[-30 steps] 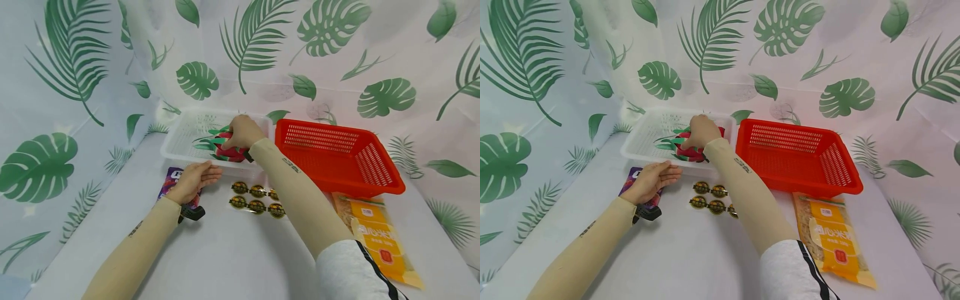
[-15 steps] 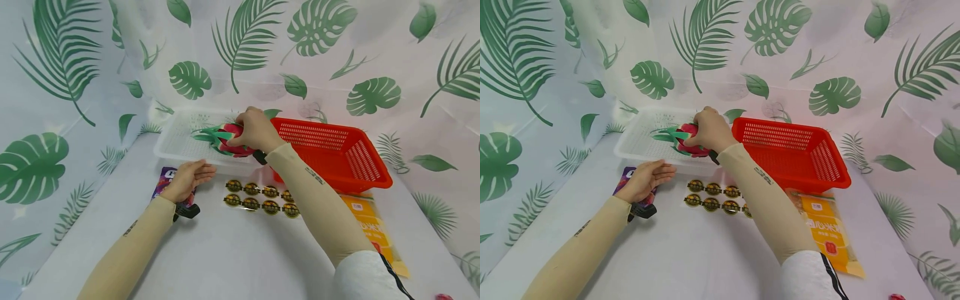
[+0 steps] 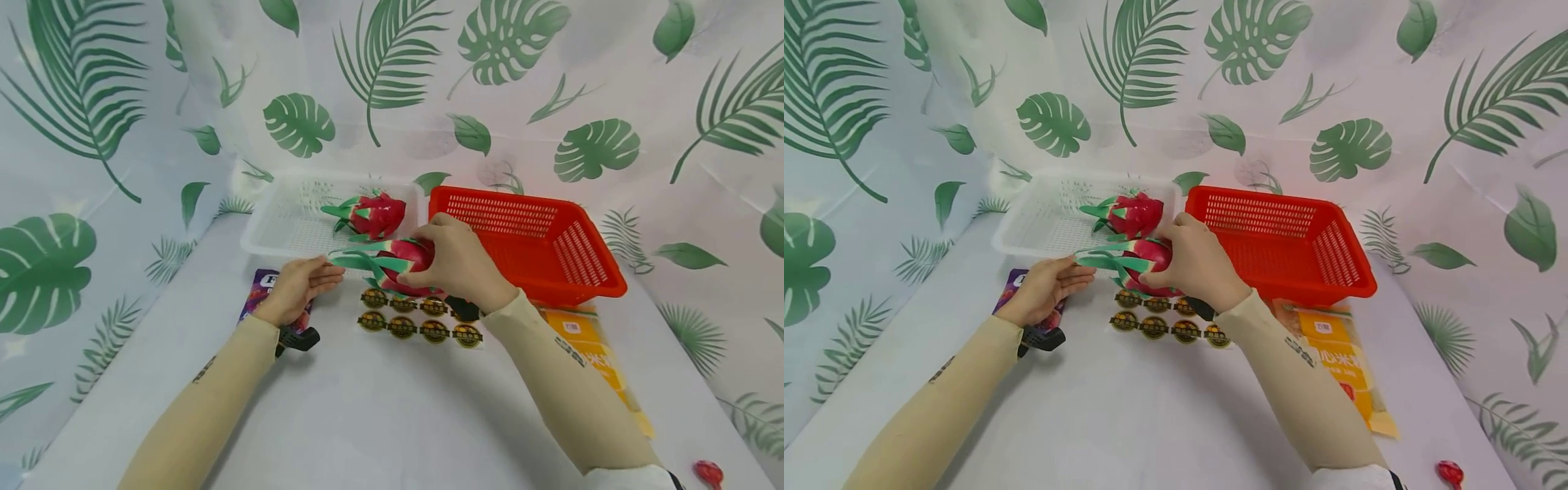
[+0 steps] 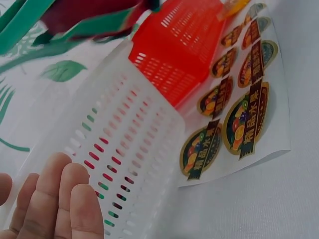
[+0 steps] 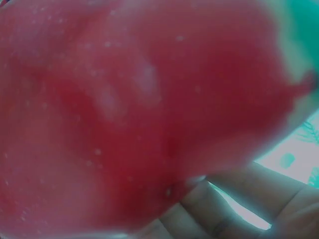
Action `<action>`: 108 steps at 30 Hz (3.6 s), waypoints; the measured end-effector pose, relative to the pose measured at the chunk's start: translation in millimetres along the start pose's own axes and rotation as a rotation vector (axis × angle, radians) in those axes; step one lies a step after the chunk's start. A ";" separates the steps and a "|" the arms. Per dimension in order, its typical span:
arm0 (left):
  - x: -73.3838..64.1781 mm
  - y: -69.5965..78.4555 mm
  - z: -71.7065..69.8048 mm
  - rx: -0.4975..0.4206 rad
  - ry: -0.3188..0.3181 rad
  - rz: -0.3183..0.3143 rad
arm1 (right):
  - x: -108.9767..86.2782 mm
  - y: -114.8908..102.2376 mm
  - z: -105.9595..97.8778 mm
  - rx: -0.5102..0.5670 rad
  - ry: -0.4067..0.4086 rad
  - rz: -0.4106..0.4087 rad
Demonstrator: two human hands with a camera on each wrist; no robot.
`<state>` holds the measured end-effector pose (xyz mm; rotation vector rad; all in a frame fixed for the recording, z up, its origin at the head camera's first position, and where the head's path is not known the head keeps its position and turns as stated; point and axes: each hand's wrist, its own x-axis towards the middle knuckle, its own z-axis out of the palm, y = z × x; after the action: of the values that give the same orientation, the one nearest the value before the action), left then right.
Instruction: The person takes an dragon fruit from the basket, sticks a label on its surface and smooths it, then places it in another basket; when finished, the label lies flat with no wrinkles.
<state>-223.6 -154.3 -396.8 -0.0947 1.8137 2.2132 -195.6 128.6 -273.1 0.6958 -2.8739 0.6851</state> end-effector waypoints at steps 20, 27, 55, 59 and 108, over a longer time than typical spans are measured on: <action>-0.2 -0.9 0.5 -0.040 -0.025 0.001 | -98.4 13.9 46.4 -0.088 -0.087 -0.001; -0.1 -0.8 0.9 -0.056 -0.022 -0.005 | -119.0 20.5 48.6 -0.104 -0.093 0.020; -1.0 -0.3 3.8 -0.080 -0.020 0.002 | -114.3 13.7 35.2 -0.092 -0.253 0.136; -1.5 -0.6 4.2 -0.082 -0.016 -0.004 | -114.1 14.1 35.7 -0.074 -0.245 0.153; 21.6 -25.8 56.8 1.227 -0.028 0.332 | -62.5 63.3 14.1 0.078 -0.204 0.115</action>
<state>-230.7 -91.1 -414.3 0.4981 2.9365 0.8636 -168.9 198.0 -323.9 0.6486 -3.1087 0.7880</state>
